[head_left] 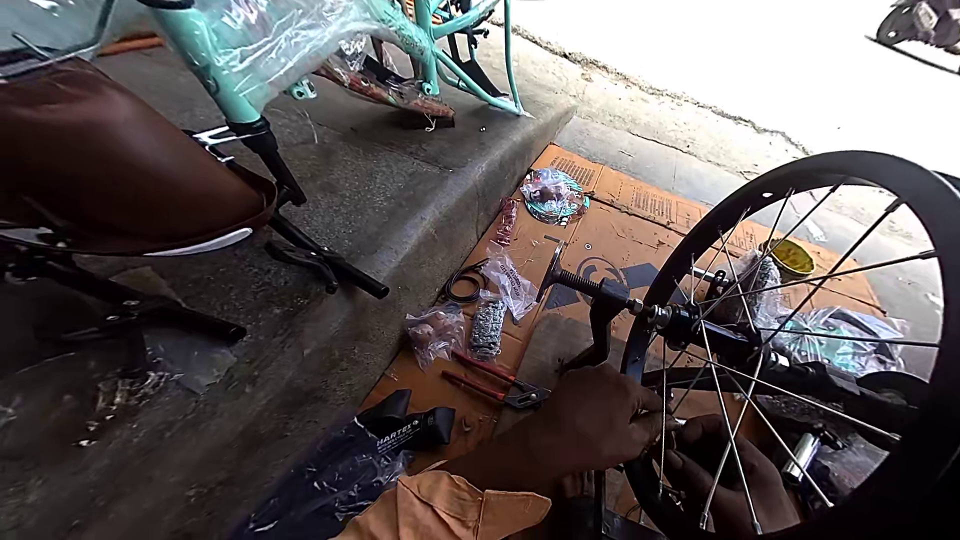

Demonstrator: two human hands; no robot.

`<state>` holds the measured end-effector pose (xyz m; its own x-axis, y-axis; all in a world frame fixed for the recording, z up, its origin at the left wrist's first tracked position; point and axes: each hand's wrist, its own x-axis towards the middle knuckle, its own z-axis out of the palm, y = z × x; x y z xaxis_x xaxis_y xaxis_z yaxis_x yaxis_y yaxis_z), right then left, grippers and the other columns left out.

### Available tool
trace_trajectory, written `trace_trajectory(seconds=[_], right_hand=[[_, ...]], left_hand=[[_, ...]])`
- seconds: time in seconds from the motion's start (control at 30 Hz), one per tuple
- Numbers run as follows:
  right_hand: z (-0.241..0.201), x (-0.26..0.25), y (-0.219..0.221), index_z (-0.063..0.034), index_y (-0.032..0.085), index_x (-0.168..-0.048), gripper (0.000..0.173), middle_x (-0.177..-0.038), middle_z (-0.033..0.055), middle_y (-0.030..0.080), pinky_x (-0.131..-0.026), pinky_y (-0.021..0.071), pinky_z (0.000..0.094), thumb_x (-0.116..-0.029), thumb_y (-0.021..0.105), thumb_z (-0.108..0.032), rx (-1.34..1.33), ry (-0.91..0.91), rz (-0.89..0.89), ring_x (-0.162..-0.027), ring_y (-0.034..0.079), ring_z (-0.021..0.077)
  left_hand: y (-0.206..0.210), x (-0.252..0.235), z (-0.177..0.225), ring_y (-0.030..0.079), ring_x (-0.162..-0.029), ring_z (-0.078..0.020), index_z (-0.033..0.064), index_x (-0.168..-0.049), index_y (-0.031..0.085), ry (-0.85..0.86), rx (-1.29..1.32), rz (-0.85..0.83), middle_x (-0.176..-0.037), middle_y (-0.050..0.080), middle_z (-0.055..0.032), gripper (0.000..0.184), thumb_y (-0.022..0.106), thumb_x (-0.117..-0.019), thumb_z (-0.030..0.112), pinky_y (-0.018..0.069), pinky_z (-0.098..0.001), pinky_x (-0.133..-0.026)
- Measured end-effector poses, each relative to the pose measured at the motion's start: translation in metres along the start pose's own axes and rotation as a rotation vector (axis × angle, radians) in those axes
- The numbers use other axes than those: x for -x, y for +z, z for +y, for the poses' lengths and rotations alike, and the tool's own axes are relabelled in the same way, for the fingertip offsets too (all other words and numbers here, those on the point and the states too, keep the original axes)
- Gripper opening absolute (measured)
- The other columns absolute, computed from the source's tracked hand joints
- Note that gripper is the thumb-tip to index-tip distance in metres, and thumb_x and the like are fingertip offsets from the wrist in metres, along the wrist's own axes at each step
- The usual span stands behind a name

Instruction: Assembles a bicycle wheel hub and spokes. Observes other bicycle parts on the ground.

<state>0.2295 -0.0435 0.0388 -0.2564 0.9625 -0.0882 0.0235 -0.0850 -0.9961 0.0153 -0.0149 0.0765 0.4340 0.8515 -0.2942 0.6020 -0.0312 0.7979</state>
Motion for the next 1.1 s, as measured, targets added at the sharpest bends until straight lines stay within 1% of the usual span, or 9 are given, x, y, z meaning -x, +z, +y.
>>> trace_trajectory(seconds=[0.1, 0.27, 0.4, 0.47, 0.6, 0.7, 0.87, 1.0, 1.1], right_hand=[[-0.006, 0.004, 0.007, -0.0028, 0.06, -0.1, 0.032, -0.082, 0.0032, 0.071, -0.061, 0.0589, 0.0256, -0.0755, 0.077, 0.008, 0.037, -0.037, 0.036, -0.067, 0.067, 0.01], [-0.007, 0.006, 0.01, -0.0024, 0.058, -0.104, 0.037, -0.086, 0.002, 0.07, -0.064, 0.0596, 0.0252, -0.0746, 0.076, 0.01, 0.073, -0.081, 0.036, -0.071, 0.068, 0.0091], [0.003, 0.003, 0.004, 0.0, 0.058, -0.107, 0.034, -0.085, 0.0041, 0.068, -0.062, 0.0581, 0.026, -0.0765, 0.071, 0.007, 0.164, -0.055, 0.03, -0.07, 0.066, 0.0117], [0.007, -0.001, -0.001, 0.0002, 0.057, -0.109, 0.031, -0.087, 0.0027, 0.069, -0.063, 0.0577, 0.0254, -0.0812, 0.069, 0.006, 0.131, -0.054, -0.014, -0.07, 0.066, 0.0098], [0.002, -0.002, 0.004, 0.0007, 0.058, -0.107, 0.031, -0.086, 0.0023, 0.069, -0.063, 0.058, 0.0239, -0.0779, 0.066, 0.009, 0.073, -0.043, 0.0, -0.069, 0.067, 0.0088], [0.0, -0.001, -0.001, 0.0003, 0.061, -0.107, 0.027, -0.087, 0.0053, 0.072, -0.062, 0.0587, 0.0264, -0.0824, 0.072, 0.005, 0.086, -0.029, 0.027, -0.068, 0.068, 0.012], [0.008, -0.006, -0.002, -0.0036, 0.057, -0.105, 0.032, -0.085, 0.0036, 0.068, -0.058, 0.0564, 0.0249, -0.0796, 0.076, -0.001, -0.003, 0.02, -0.025, -0.065, 0.064, 0.01], [0.012, -0.008, -0.007, -0.0062, 0.054, -0.11, 0.038, -0.09, 0.0054, 0.069, -0.067, 0.0602, 0.0286, -0.0815, 0.079, -0.004, -0.081, 0.042, -0.112, -0.074, 0.069, 0.0126], [0.014, -0.007, -0.006, -0.0071, 0.054, -0.108, 0.036, -0.087, 0.0045, 0.067, -0.064, 0.0587, 0.027, -0.0808, 0.078, -0.005, -0.064, 0.029, -0.085, -0.072, 0.067, 0.0114]], left_hand=[[-0.003, -0.003, -0.001, 0.066, -0.09, -0.0212, 0.015, -0.117, 0.074, 0.023, -0.009, -0.045, -0.096, 0.071, -0.0066, 0.036, 0.047, -0.1082, 0.037, 0.0517, -0.0469, -0.081], [-0.014, -0.008, -0.004, 0.067, -0.095, -0.0239, 0.0129, -0.123, 0.072, 0.09, -0.05, -0.21, -0.101, 0.071, -0.0093, 0.037, 0.05, -0.1072, 0.039, 0.0514, -0.0498, -0.085], [-0.002, -0.009, 0.014, 0.067, -0.092, -0.0324, 0.0054, -0.097, 0.07, 0.0, -0.323, -0.078, -0.093, 0.069, -0.0141, 0.04, 0.057, -0.1016, 0.043, 0.0515, -0.0549, -0.076], [0.007, -0.007, 0.016, 0.068, -0.091, -0.0352, 0.0018, -0.094, 0.069, 0.011, -0.364, -0.006, -0.091, 0.069, -0.0171, 0.045, 0.055, -0.102, 0.044, 0.0525, -0.0551, -0.074], [0.003, -0.004, 0.013, 0.068, -0.092, -0.0317, 0.0036, -0.1, 0.071, 0.034, -0.299, -0.018, -0.093, 0.069, -0.0147, 0.044, 0.054, -0.1037, 0.044, 0.0522, -0.0527, -0.077], [0.001, -0.004, 0.006, 0.069, -0.093, -0.0243, 0.0131, -0.114, 0.075, 0.072, -0.19, 0.017, -0.098, 0.073, -0.0077, 0.037, 0.055, -0.103, 0.043, 0.0535, -0.0488, -0.08], [0.0, -0.006, 0.005, 0.068, -0.088, -0.0192, 0.0143, -0.107, 0.076, 0.035, -0.002, 0.003, -0.095, 0.073, -0.0043, 0.027, 0.062, -0.1003, 0.036, 0.0527, -0.0463, -0.08], [0.0, -0.004, 0.004, 0.068, -0.093, -0.0176, 0.016, -0.111, 0.076, 0.026, -0.003, -0.002, -0.099, 0.074, -0.0031, 0.03, 0.059, -0.1026, 0.039, 0.053, -0.045, -0.084], [0.001, -0.003, 0.002, 0.068, -0.092, -0.0176, 0.0161, -0.111, 0.076, 0.041, 0.006, 0.022, -0.098, 0.074, -0.0031, 0.031, 0.059, -0.1026, 0.04, 0.0529, -0.0445, -0.084]])
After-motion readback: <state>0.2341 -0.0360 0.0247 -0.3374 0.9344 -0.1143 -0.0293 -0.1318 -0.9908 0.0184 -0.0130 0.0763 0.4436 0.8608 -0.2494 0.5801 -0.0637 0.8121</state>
